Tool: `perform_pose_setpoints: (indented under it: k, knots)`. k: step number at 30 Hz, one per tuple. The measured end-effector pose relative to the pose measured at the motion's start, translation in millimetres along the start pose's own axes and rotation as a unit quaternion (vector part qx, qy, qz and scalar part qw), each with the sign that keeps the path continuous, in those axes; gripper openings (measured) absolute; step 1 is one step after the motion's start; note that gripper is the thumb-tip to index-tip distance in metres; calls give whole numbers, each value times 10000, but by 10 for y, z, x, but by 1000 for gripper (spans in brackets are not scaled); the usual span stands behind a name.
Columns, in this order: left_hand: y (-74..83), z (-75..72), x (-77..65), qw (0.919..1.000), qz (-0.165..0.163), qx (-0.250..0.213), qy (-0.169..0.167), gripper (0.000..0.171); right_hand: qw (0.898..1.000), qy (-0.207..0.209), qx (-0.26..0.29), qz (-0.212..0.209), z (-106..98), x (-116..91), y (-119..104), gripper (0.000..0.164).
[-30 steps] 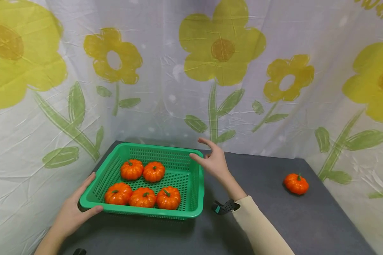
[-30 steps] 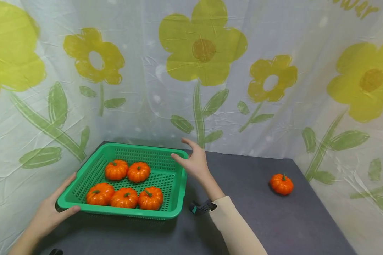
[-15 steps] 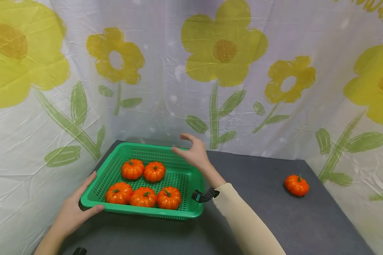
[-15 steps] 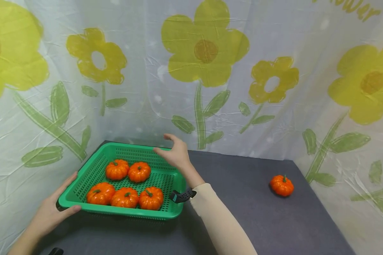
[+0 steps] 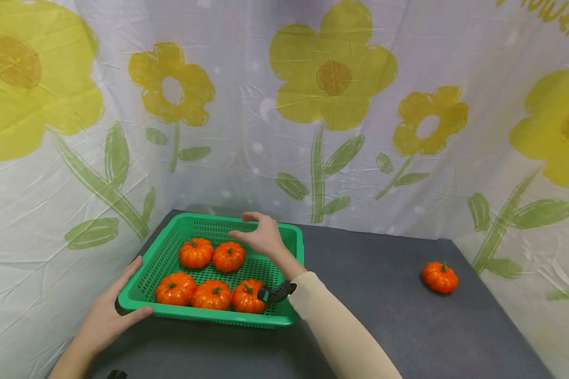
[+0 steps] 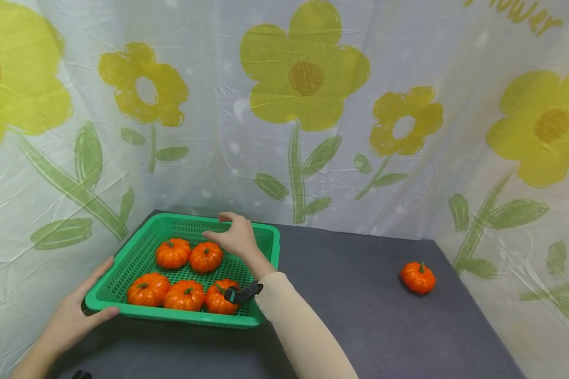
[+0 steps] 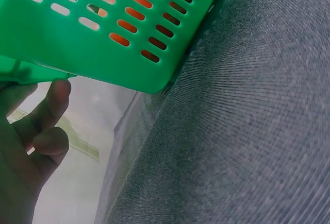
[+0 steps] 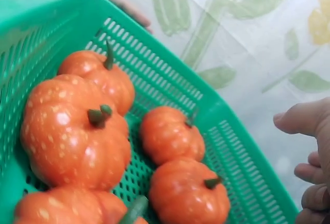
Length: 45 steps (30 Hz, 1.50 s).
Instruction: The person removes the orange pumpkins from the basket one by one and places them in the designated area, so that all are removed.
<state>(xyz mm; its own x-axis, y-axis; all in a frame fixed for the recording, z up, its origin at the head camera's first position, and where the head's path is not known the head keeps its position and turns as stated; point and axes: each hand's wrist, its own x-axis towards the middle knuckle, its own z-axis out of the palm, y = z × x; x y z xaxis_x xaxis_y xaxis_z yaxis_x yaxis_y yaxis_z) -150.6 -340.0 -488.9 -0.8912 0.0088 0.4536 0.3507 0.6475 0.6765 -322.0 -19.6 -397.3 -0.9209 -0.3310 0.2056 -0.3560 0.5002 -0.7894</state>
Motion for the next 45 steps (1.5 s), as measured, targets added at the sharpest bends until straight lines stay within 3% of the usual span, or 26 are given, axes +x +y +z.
perform_pose_setpoints:
  k: [6,11,27,33,45]
  knots:
    - [11,3,-1,9999,-140,-3,-59,105,9991,-285,-212,250,115,37,0,60]
    - [5,-3,-2,9999,-21,-100,-6,107,9953,-711,-499,420,139,46,73,66]
    - [6,-10,21,10000,-34,-64,-24,106,9711,-1740,-1522,600,222,67,241,76]
    - [-9,-15,9,9999,-124,-24,-50,106,9661,-1858,-1650,703,290,84,247,81]
    - [-4,-7,18,9999,-84,115,-76,105,9710,-1788,-1320,885,267,69,264,78]
